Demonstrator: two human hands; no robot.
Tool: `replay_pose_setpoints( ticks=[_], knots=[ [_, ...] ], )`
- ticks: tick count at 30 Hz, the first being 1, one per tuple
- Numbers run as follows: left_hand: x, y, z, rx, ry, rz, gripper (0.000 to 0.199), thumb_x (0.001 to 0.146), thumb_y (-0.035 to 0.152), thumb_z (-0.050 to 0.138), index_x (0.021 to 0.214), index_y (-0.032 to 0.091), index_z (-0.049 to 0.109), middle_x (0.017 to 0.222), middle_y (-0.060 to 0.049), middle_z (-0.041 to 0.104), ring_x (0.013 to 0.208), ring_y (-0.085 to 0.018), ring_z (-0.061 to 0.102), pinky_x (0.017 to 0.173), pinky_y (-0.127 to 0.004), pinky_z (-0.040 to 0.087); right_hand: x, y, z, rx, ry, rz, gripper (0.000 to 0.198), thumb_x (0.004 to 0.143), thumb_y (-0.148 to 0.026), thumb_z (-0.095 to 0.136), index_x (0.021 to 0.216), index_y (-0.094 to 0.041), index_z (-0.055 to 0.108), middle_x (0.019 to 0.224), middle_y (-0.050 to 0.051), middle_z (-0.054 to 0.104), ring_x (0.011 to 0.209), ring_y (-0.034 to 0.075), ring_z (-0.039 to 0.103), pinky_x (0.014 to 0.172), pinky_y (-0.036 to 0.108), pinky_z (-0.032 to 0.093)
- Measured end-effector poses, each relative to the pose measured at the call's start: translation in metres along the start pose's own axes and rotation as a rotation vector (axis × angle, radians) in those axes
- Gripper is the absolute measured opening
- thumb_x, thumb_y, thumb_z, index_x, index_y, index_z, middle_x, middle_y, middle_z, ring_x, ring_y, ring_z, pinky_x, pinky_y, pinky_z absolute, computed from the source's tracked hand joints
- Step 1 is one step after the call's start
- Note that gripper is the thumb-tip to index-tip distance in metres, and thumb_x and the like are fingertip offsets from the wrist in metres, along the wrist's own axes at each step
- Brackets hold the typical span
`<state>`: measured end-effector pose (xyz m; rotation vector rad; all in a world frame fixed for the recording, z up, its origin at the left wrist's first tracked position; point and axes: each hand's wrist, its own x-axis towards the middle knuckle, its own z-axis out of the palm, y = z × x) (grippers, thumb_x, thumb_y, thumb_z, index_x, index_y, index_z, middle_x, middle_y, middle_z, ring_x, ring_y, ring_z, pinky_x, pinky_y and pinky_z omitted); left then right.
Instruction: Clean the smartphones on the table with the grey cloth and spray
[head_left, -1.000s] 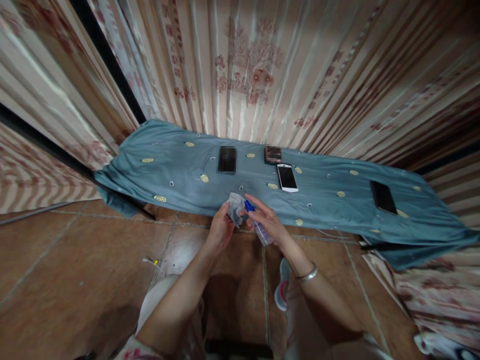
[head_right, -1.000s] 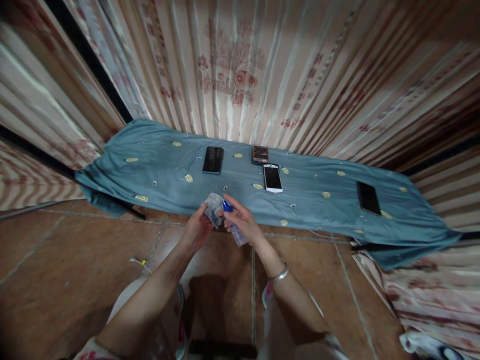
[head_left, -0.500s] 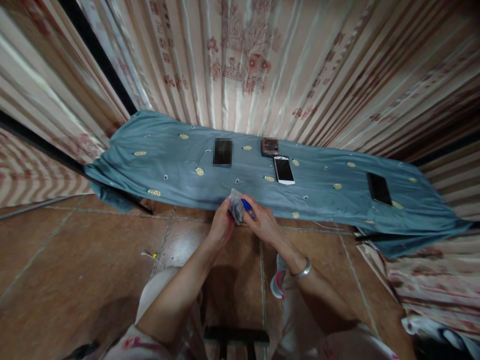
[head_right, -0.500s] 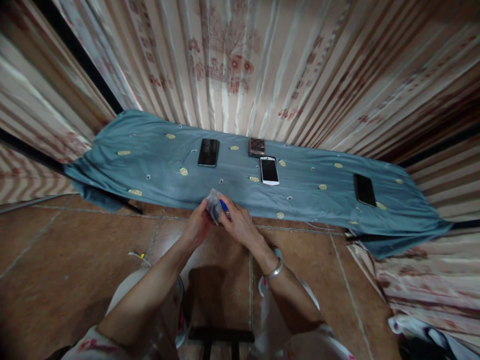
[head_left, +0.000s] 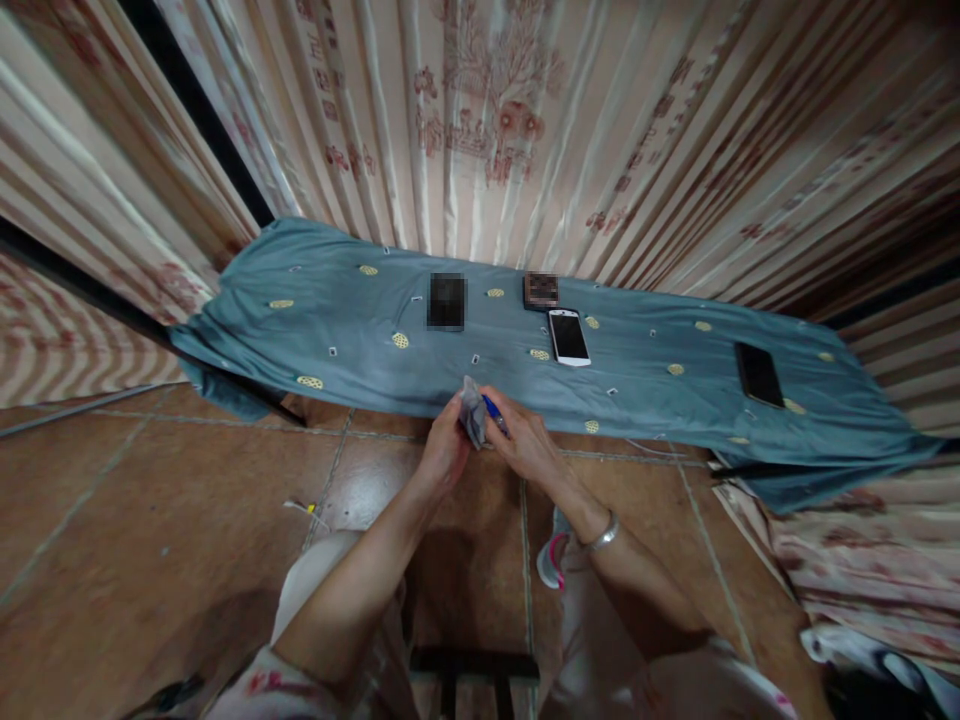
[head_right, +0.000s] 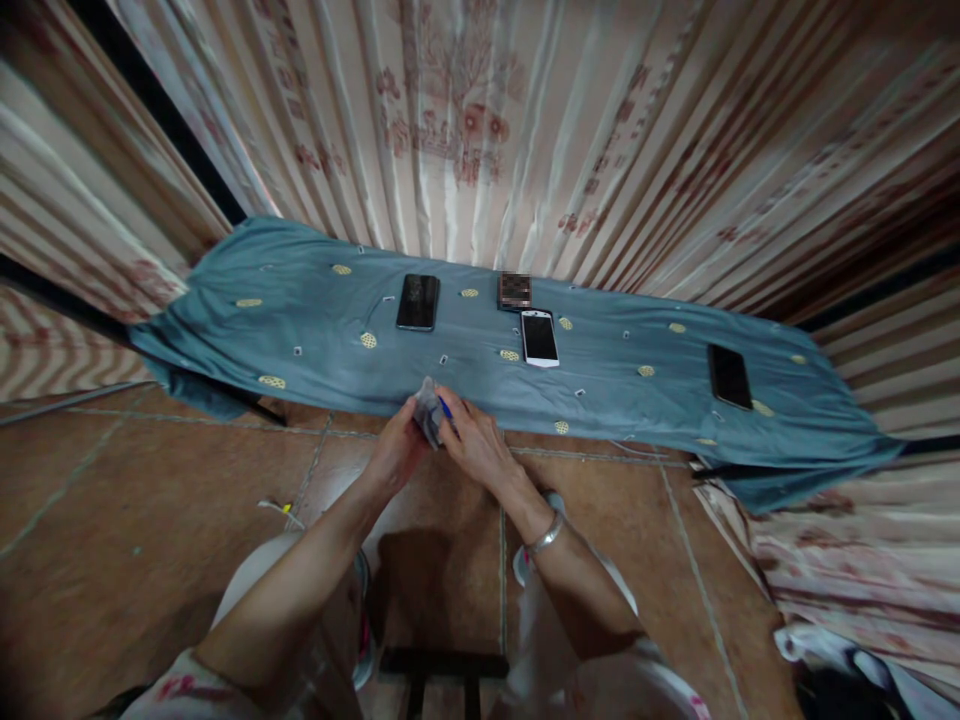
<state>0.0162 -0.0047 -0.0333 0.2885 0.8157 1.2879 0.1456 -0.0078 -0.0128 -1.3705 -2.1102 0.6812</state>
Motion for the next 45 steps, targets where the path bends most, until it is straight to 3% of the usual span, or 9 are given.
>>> replay_pose_setpoints(
  ticks=[8,15,21,28,32,36,40,42,45],
  knots=[
    [-0.001,0.004,0.001,-0.022,0.027,-0.013,0.021,0.091,0.031,0.054,0.096,0.018,0.070,0.100,-0.004,0.073,0.099,-0.016,0.065,0.096,-0.027,0.046,0.007,0.012,-0.009,-0.006,0.093,-0.025,0.056,0.093,-0.027,0.044,0.148,-0.022,0.037,0.137,0.010,0.058,0.123,0.025,0.057,0.108,0.043,0.042],
    [0.000,0.008,0.005,-0.056,0.080,-0.037,0.026,0.094,0.027,0.047,0.100,0.015,0.070,0.106,-0.006,0.073,0.105,-0.017,0.065,0.104,-0.033,0.044,0.036,0.046,-0.013,-0.364,0.037,0.136,0.071,0.086,-0.012,0.041,0.152,-0.003,0.017,0.124,0.023,0.063,0.111,0.031,0.062,0.095,0.043,0.048],
    [0.002,0.011,0.006,-0.079,0.146,-0.051,0.026,0.092,0.026,0.048,0.092,0.013,0.070,0.099,-0.009,0.075,0.107,-0.022,0.067,0.104,-0.038,0.046,0.075,0.058,-0.014,-0.540,-0.078,0.200,0.061,0.088,-0.014,0.051,0.144,0.002,0.032,0.128,0.028,0.060,0.119,0.031,0.058,0.098,0.037,0.043],
    [0.001,0.015,0.007,-0.072,0.136,-0.069,0.025,0.091,0.027,0.051,0.090,0.013,0.071,0.104,-0.010,0.075,0.112,-0.022,0.065,0.103,-0.036,0.047,0.103,0.067,-0.018,-0.508,-0.001,0.203,0.057,0.090,-0.019,0.054,0.142,-0.001,0.039,0.134,0.028,0.055,0.125,0.033,0.053,0.104,0.044,0.039],
    [0.001,0.017,0.007,-0.088,0.135,-0.059,0.027,0.092,0.027,0.049,0.093,0.013,0.071,0.108,-0.010,0.074,0.111,-0.021,0.066,0.104,-0.036,0.047,0.090,0.059,-0.010,-0.089,0.171,0.136,0.043,0.093,-0.029,0.049,0.132,-0.012,0.054,0.136,0.019,0.057,0.129,0.029,0.051,0.110,0.046,0.035],
    [0.000,0.017,0.006,-0.109,0.099,-0.054,0.031,0.094,0.029,0.046,0.099,0.012,0.071,0.109,-0.010,0.073,0.110,-0.021,0.066,0.104,-0.035,0.046,0.059,0.041,0.010,0.720,0.293,0.331,0.041,0.087,-0.052,0.056,0.114,-0.023,0.066,0.116,0.009,0.070,0.112,0.026,0.063,0.100,0.044,0.045],
    [-0.002,0.015,0.005,-0.087,0.019,-0.070,0.031,0.092,0.034,0.050,0.103,0.013,0.070,0.107,-0.009,0.074,0.112,-0.022,0.064,0.105,-0.035,0.045,0.031,0.017,0.026,1.440,0.131,0.425,0.043,0.079,-0.054,0.067,0.106,-0.021,0.069,0.105,0.005,0.074,0.106,0.023,0.066,0.095,0.038,0.050],
    [-0.004,0.013,0.004,-0.055,-0.012,-0.074,0.033,0.089,0.038,0.054,0.103,0.014,0.070,0.108,-0.009,0.074,0.113,-0.022,0.064,0.104,-0.036,0.046,0.024,0.008,0.030,1.621,0.014,0.461,0.036,0.082,-0.051,0.066,0.101,-0.020,0.070,0.098,0.005,0.076,0.103,0.023,0.068,0.091,0.037,0.052],
    [-0.007,0.009,0.004,0.017,-0.021,-0.045,0.034,0.083,0.043,0.062,0.103,0.016,0.070,0.110,-0.008,0.073,0.114,-0.022,0.063,0.103,-0.035,0.046,0.022,0.003,0.034,1.744,0.025,0.547,0.021,0.087,-0.037,0.063,0.095,-0.019,0.071,0.090,0.002,0.077,0.090,0.019,0.071,0.085,0.032,0.055]
  ],
)
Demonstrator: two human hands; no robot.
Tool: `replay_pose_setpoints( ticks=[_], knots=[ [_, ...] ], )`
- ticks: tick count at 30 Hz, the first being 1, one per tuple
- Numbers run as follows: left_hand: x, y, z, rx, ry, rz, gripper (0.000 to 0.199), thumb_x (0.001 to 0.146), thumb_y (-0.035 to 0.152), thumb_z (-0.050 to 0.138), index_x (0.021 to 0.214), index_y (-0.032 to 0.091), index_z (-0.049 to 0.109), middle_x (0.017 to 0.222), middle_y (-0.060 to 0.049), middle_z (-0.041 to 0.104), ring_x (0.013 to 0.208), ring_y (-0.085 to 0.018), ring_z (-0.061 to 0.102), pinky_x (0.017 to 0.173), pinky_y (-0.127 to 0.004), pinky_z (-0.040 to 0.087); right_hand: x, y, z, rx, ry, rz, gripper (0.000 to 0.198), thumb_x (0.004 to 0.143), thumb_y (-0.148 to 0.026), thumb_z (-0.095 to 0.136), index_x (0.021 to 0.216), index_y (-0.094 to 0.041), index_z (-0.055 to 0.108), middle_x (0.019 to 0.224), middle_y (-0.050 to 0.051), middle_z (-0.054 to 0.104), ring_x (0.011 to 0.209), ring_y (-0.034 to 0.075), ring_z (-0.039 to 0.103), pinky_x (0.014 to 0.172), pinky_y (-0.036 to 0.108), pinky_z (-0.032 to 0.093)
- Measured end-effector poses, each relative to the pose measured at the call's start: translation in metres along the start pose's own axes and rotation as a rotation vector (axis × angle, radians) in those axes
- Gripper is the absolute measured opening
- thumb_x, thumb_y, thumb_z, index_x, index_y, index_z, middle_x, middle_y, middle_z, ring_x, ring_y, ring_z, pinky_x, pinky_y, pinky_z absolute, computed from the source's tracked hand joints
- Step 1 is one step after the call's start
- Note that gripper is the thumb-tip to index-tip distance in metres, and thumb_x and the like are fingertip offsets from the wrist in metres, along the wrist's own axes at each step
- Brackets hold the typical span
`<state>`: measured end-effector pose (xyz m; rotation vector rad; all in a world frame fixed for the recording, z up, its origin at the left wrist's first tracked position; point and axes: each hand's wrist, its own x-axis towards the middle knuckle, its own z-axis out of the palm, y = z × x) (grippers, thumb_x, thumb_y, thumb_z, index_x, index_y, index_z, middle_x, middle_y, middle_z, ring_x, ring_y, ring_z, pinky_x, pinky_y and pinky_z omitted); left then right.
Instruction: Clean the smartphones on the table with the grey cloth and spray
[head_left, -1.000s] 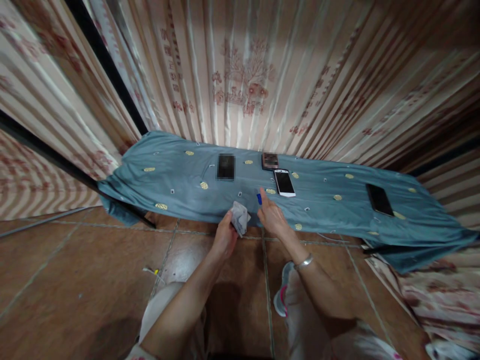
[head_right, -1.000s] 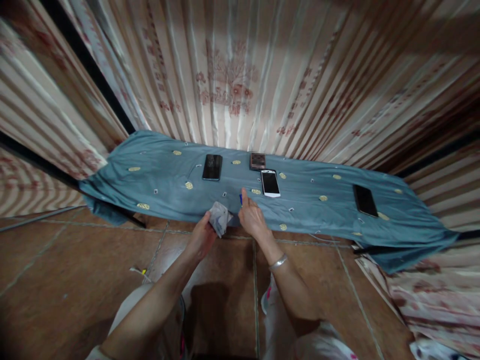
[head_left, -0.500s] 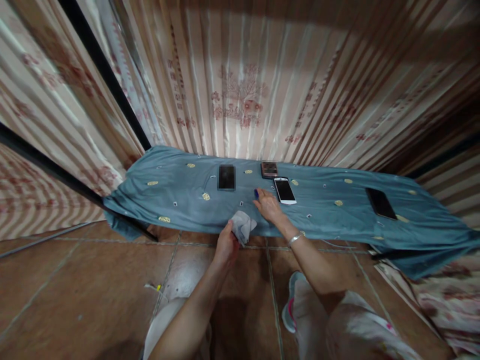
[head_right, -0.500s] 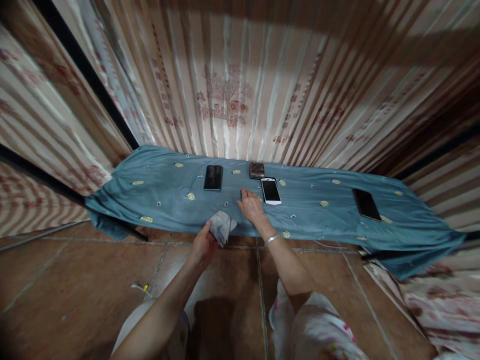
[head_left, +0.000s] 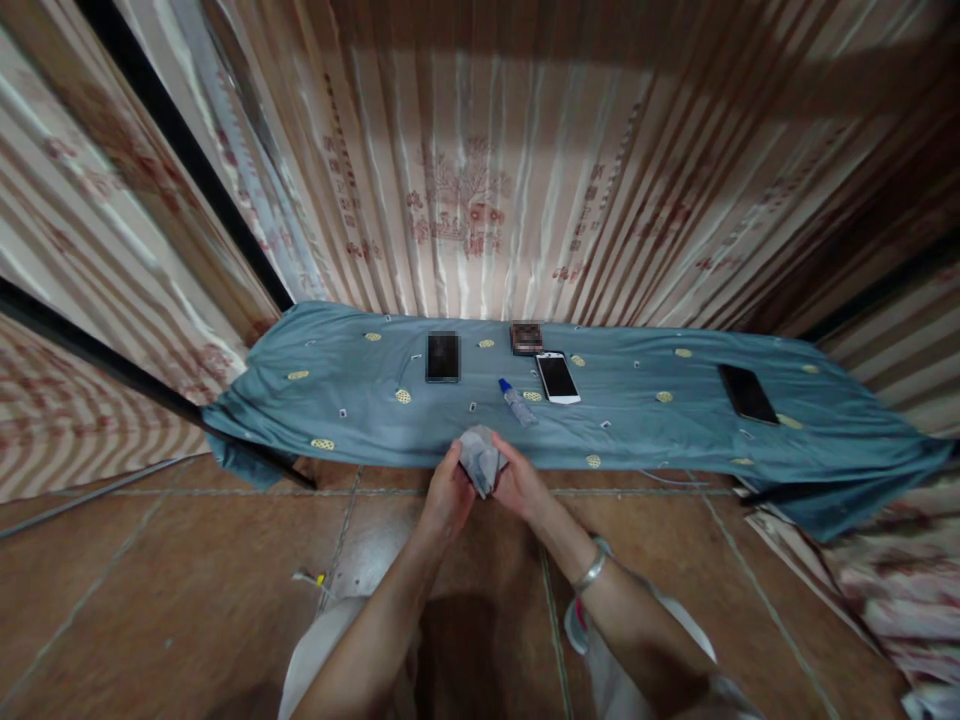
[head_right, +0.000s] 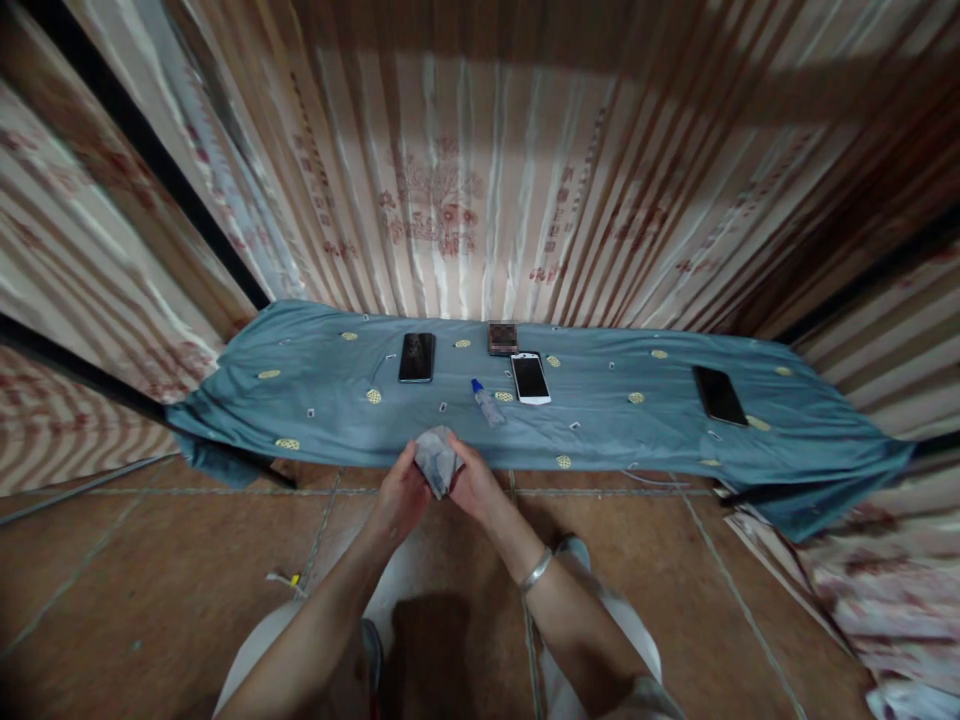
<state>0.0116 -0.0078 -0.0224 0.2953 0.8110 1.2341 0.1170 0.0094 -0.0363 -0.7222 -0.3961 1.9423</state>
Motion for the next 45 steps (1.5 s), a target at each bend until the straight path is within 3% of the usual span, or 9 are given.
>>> replay_pose_setpoints(
  ticks=[6,11,19,22,26,31,36,41,45],
  knots=[
    [-0.002,-0.010,0.005,0.183,-0.027,0.133,0.047,0.069,0.048,0.073,0.106,0.019,0.068,0.121,-0.008,0.069,0.116,-0.025,0.061,0.101,-0.037,0.046,0.006,-0.004,-0.003,0.125,0.080,0.007,0.016,0.090,-0.028,0.059,0.093,-0.018,0.071,0.083,0.000,0.077,0.077,0.015,0.071,0.078,0.026,0.056],
    [0.013,-0.009,-0.003,0.336,0.186,0.202,0.048,0.072,0.043,0.071,0.114,0.019,0.064,0.135,-0.011,0.060,0.127,-0.027,0.054,0.103,-0.039,0.043,0.003,-0.022,-0.010,0.129,0.110,-0.017,0.018,0.093,-0.029,0.055,0.088,-0.021,0.069,0.079,0.000,0.076,0.071,0.015,0.070,0.073,0.028,0.058],
    [0.077,0.033,-0.020,0.803,0.354,0.487,0.077,0.071,0.034,0.073,0.140,0.020,0.042,0.153,-0.014,0.038,0.145,-0.028,0.030,0.117,-0.040,0.025,-0.018,-0.054,-0.012,0.112,0.088,0.037,0.029,0.094,-0.045,0.050,0.097,-0.022,0.067,0.087,0.003,0.075,0.082,0.019,0.071,0.077,0.038,0.059],
    [0.107,0.051,-0.021,1.026,0.364,0.575,0.092,0.064,0.031,0.078,0.145,0.014,0.036,0.156,-0.018,0.031,0.148,-0.031,0.020,0.121,-0.040,0.015,-0.021,-0.054,-0.013,0.079,0.071,0.017,0.032,0.091,-0.049,0.051,0.097,-0.023,0.067,0.088,0.004,0.075,0.085,0.021,0.072,0.079,0.041,0.059],
    [0.140,0.061,-0.018,1.151,0.291,0.719,0.098,0.063,0.027,0.078,0.148,0.015,0.030,0.157,-0.018,0.030,0.148,-0.031,0.020,0.121,-0.042,0.015,-0.024,-0.052,-0.014,0.042,0.025,0.018,0.033,0.089,-0.052,0.055,0.098,-0.023,0.068,0.093,0.006,0.075,0.093,0.023,0.071,0.081,0.043,0.058],
    [0.168,0.062,-0.012,1.226,0.312,0.674,0.105,0.062,0.025,0.080,0.150,0.012,0.023,0.159,-0.021,0.024,0.149,-0.033,0.014,0.121,-0.044,0.014,-0.030,-0.046,-0.006,0.088,0.063,0.071,0.036,0.093,-0.048,0.049,0.102,-0.020,0.069,0.099,0.007,0.076,0.098,0.021,0.071,0.087,0.041,0.055],
    [0.190,0.066,-0.005,1.330,0.316,0.650,0.110,0.063,0.028,0.081,0.149,0.001,0.019,0.156,-0.030,0.025,0.149,-0.034,0.016,0.120,-0.040,0.015,-0.038,-0.040,0.002,0.134,0.073,0.154,0.041,0.097,-0.046,0.044,0.108,-0.016,0.068,0.107,0.009,0.075,0.102,0.020,0.069,0.089,0.037,0.053],
    [0.202,0.067,-0.006,1.410,0.332,0.661,0.108,0.061,0.028,0.081,0.150,0.013,0.022,0.156,-0.025,0.029,0.145,-0.040,0.024,0.117,-0.054,0.018,-0.040,-0.039,0.002,0.146,0.029,0.172,0.041,0.095,-0.048,0.050,0.106,-0.014,0.069,0.107,0.010,0.074,0.099,0.019,0.070,0.087,0.033,0.053],
    [0.206,0.067,-0.009,1.412,0.356,0.664,0.100,0.065,0.028,0.078,0.148,0.011,0.026,0.154,-0.025,0.034,0.144,-0.039,0.029,0.116,-0.053,0.019,-0.039,-0.038,0.001,0.148,0.027,0.164,0.042,0.097,-0.047,0.046,0.104,-0.014,0.070,0.106,0.010,0.075,0.099,0.018,0.070,0.085,0.031,0.053]
  ],
)
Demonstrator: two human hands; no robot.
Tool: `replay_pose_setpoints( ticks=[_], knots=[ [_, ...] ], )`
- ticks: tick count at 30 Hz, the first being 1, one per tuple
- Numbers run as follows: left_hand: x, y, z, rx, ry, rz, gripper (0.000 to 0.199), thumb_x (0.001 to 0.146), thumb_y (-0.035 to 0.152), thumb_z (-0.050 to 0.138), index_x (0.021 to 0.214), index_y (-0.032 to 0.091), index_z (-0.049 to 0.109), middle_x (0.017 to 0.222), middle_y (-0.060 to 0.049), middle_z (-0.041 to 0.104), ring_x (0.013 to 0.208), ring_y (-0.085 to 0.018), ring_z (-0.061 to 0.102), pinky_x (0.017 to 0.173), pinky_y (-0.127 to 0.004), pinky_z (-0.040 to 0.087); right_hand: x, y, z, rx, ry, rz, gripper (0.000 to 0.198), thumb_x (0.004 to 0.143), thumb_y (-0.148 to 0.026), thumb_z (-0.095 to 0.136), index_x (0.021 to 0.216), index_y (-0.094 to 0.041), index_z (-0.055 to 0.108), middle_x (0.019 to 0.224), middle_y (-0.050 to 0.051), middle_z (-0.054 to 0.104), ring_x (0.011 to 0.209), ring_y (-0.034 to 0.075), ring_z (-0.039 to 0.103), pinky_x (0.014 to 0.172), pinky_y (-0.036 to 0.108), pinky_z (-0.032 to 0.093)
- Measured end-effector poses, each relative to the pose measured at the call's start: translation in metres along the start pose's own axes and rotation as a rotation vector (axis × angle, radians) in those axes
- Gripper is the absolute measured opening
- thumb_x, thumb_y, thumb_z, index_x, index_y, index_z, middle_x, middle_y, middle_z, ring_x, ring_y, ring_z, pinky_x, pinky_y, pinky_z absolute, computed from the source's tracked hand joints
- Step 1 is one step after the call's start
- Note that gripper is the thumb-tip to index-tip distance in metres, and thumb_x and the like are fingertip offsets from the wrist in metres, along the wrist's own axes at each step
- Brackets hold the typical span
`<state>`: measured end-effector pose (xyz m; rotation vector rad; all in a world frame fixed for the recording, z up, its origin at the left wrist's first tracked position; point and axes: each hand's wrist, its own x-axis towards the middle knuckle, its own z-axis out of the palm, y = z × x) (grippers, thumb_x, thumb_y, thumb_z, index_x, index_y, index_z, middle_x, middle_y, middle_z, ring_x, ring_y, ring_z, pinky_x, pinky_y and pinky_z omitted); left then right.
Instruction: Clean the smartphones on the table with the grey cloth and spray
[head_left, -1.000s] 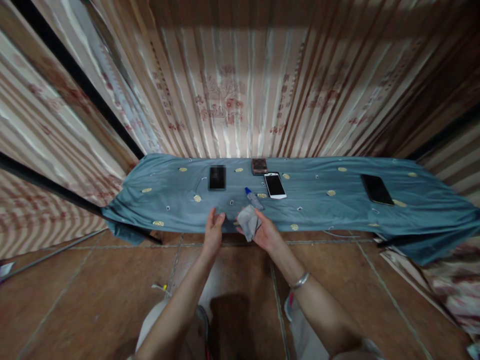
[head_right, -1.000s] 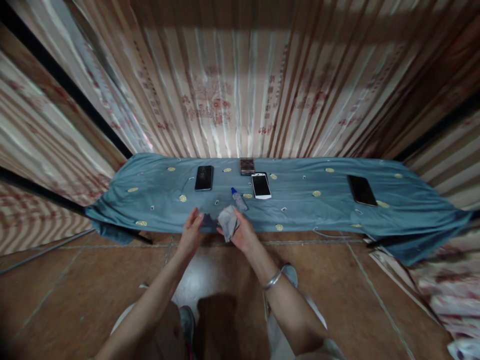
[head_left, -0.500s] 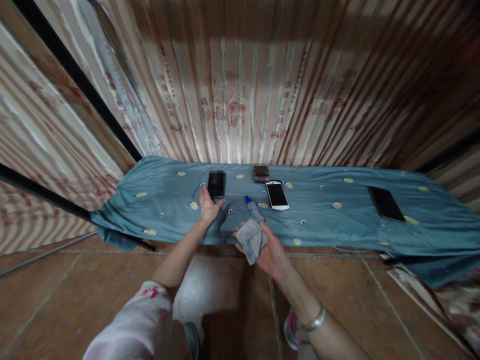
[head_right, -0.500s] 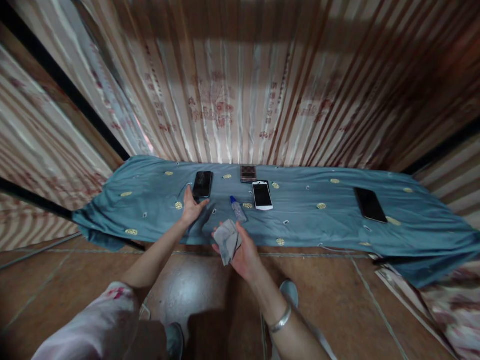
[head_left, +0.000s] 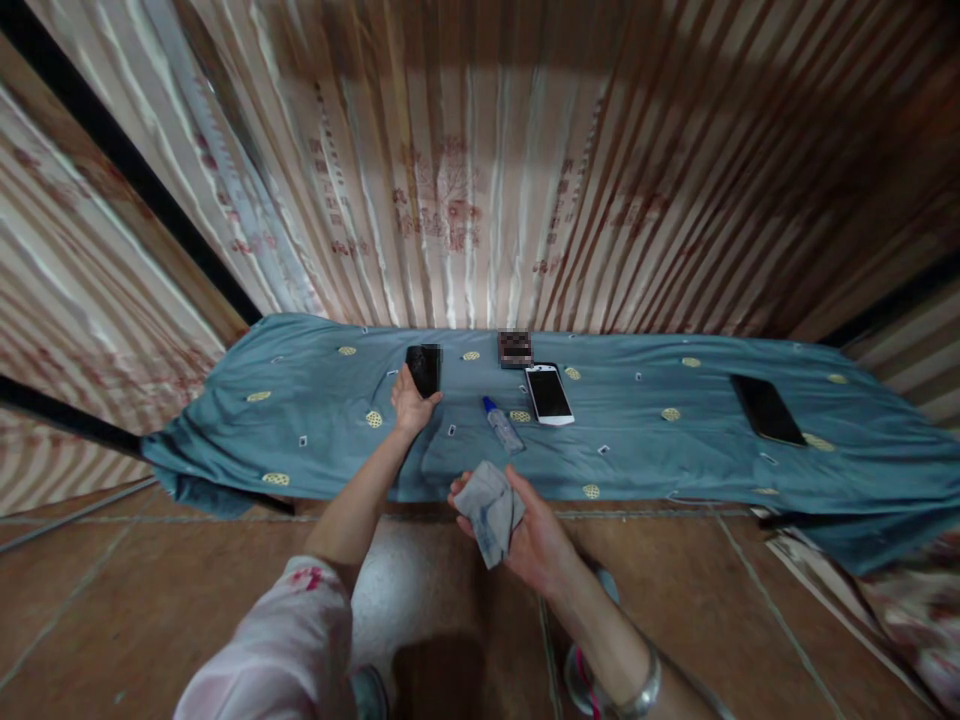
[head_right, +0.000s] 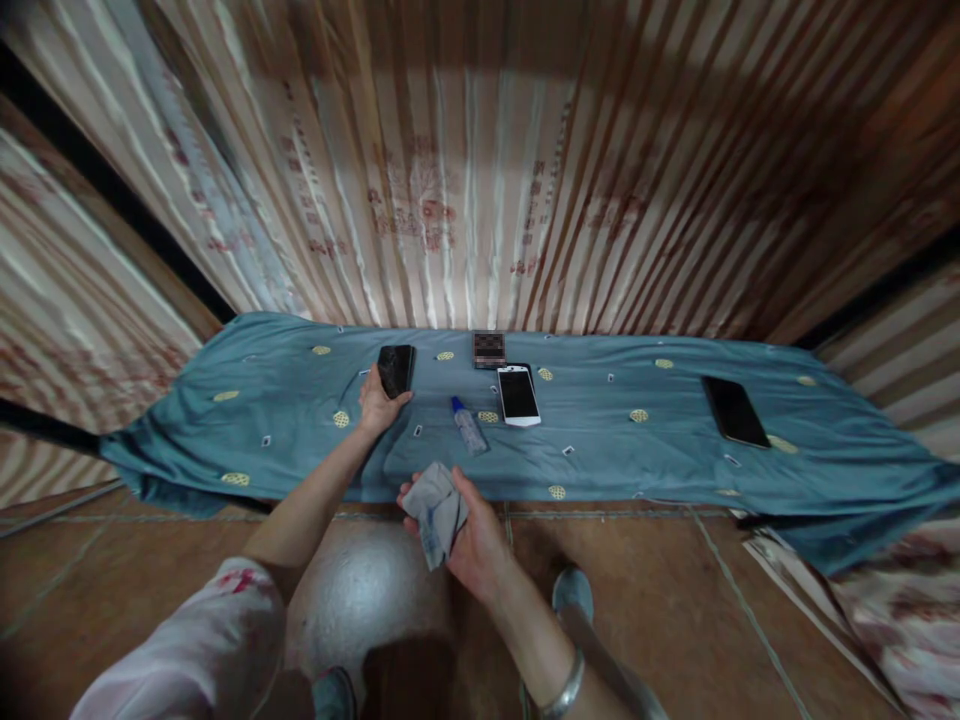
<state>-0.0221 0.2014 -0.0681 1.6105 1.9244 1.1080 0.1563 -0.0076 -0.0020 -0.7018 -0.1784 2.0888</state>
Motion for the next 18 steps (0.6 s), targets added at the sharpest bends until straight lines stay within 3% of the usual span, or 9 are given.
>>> replay_pose_setpoints(
  ticks=[10,18],
  knots=[
    [0.004,-0.010,-0.003,-0.202,0.031,-0.002,0.107,0.054,0.019,0.082,0.147,0.010,0.030,0.149,-0.019,0.044,0.141,-0.032,0.036,0.117,-0.041,0.026,0.006,0.000,-0.003,0.021,0.017,-0.012,0.039,0.096,-0.045,0.047,0.105,-0.014,0.069,0.105,0.011,0.075,0.099,0.019,0.070,0.084,0.034,0.054],
    [-0.002,-0.001,-0.016,-0.324,0.037,-0.083,0.103,0.053,0.012,0.080,0.145,0.011,0.033,0.132,-0.015,0.060,0.127,-0.030,0.053,0.111,-0.042,0.037,0.011,0.001,-0.004,0.044,0.022,-0.019,0.038,0.098,-0.043,0.044,0.103,-0.014,0.069,0.102,0.011,0.075,0.095,0.020,0.070,0.082,0.035,0.055]
  ],
)
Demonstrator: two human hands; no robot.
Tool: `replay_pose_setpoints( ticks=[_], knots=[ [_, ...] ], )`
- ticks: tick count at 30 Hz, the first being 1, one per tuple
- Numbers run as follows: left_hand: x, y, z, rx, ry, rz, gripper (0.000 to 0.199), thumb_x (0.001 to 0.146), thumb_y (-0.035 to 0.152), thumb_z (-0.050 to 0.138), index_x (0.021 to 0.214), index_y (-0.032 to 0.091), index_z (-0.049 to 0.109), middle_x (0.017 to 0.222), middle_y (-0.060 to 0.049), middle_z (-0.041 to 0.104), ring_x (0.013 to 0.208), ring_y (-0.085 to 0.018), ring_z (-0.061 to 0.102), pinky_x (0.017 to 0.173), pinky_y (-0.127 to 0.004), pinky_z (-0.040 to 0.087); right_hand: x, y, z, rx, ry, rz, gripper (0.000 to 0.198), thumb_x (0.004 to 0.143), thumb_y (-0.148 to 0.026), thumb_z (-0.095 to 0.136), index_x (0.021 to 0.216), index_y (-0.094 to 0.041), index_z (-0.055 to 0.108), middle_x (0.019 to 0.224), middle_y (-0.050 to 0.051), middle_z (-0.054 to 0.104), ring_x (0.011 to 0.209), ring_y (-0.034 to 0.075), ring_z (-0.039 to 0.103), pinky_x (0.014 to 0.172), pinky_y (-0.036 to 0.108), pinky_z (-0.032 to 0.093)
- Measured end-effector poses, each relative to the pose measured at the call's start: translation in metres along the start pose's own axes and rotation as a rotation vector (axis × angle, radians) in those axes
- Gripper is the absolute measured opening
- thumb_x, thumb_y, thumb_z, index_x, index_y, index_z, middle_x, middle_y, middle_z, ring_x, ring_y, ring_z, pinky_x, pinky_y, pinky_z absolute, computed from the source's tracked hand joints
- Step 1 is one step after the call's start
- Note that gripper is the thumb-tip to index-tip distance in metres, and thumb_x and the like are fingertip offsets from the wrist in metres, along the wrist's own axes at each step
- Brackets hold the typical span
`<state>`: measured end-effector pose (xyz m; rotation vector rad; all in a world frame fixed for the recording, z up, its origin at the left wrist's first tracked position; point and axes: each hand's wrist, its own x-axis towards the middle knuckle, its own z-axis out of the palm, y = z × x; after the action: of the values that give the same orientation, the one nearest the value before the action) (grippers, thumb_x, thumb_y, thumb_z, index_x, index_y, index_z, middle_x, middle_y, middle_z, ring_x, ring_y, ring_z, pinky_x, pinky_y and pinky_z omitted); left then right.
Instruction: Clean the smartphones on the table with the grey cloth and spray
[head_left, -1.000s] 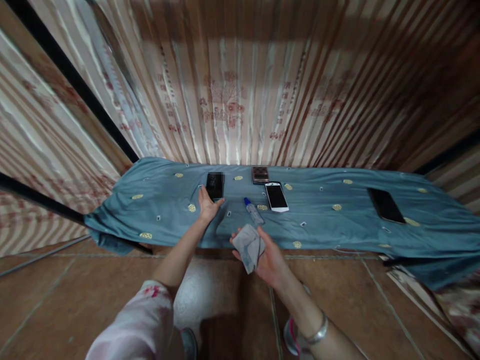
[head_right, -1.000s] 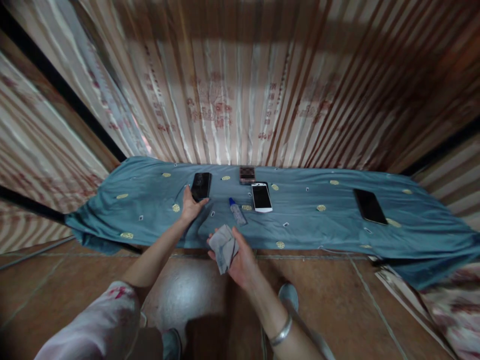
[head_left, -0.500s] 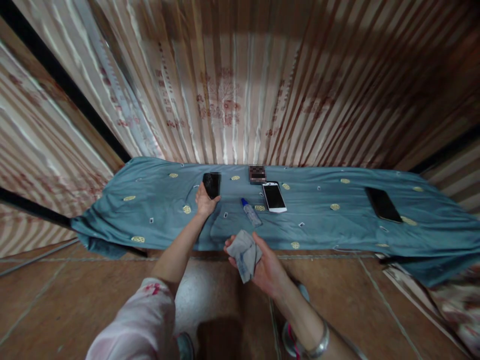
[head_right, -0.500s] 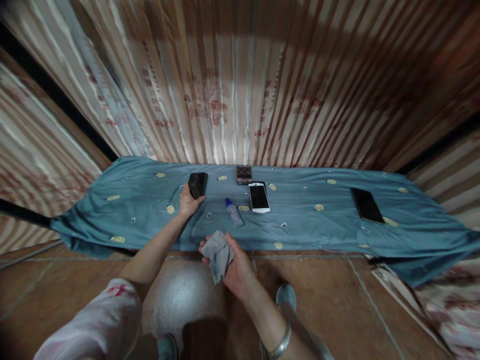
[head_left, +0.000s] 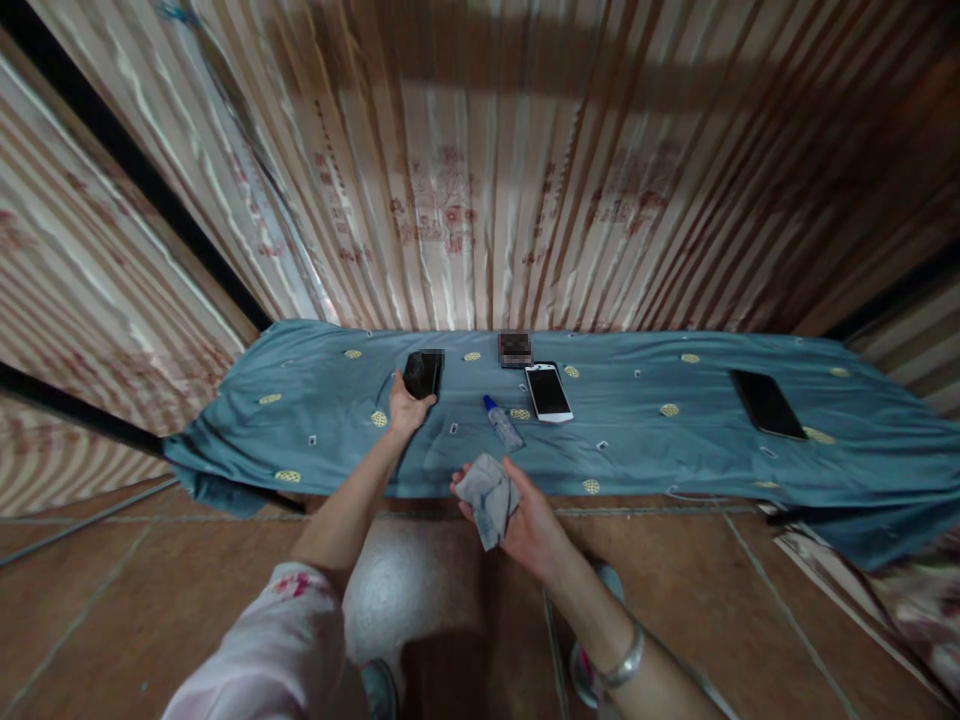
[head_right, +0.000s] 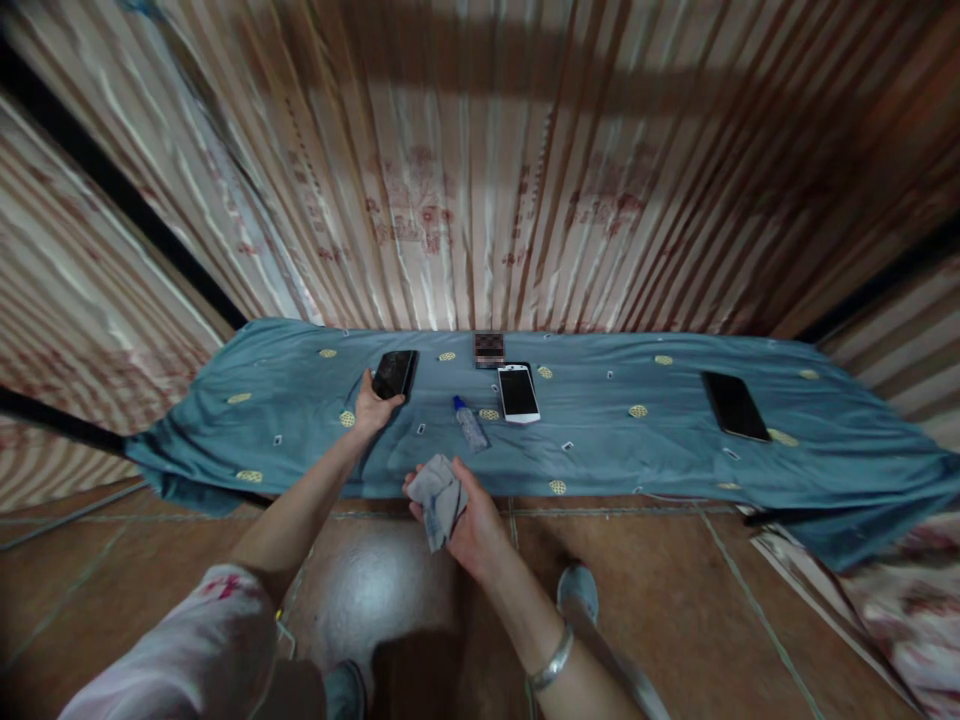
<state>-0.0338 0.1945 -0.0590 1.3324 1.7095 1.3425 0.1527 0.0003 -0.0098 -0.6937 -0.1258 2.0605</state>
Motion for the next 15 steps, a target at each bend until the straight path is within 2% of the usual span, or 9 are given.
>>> replay_pose_setpoints(
  ticks=[4,8,15],
  knots=[
    [-0.012,0.013,-0.013,-0.073,0.037,-0.106,0.099,0.054,0.013,0.078,0.143,0.010,0.035,0.120,-0.013,0.065,0.116,-0.028,0.061,0.104,-0.040,0.044,0.006,0.001,-0.005,-0.022,-0.037,-0.029,0.038,0.096,-0.045,0.047,0.101,-0.015,0.069,0.100,0.011,0.075,0.096,0.020,0.070,0.081,0.035,0.055],
    [-0.039,0.032,-0.029,-0.175,0.046,-0.206,0.092,0.058,0.014,0.076,0.142,0.014,0.039,0.118,-0.012,0.065,0.108,-0.027,0.064,0.099,-0.042,0.047,0.012,0.002,-0.010,-0.032,-0.042,-0.078,0.039,0.096,-0.049,0.045,0.098,-0.017,0.069,0.097,0.009,0.075,0.096,0.021,0.070,0.081,0.036,0.056],
    [-0.121,0.064,-0.047,-0.444,-0.058,-0.248,0.085,0.053,0.017,0.079,0.133,0.018,0.049,0.116,-0.011,0.065,0.114,-0.027,0.061,0.102,-0.040,0.044,0.017,-0.010,-0.008,-0.059,0.019,-0.157,0.032,0.094,-0.042,0.048,0.091,-0.018,0.069,0.084,0.005,0.076,0.082,0.019,0.072,0.074,0.034,0.058]
  ],
)
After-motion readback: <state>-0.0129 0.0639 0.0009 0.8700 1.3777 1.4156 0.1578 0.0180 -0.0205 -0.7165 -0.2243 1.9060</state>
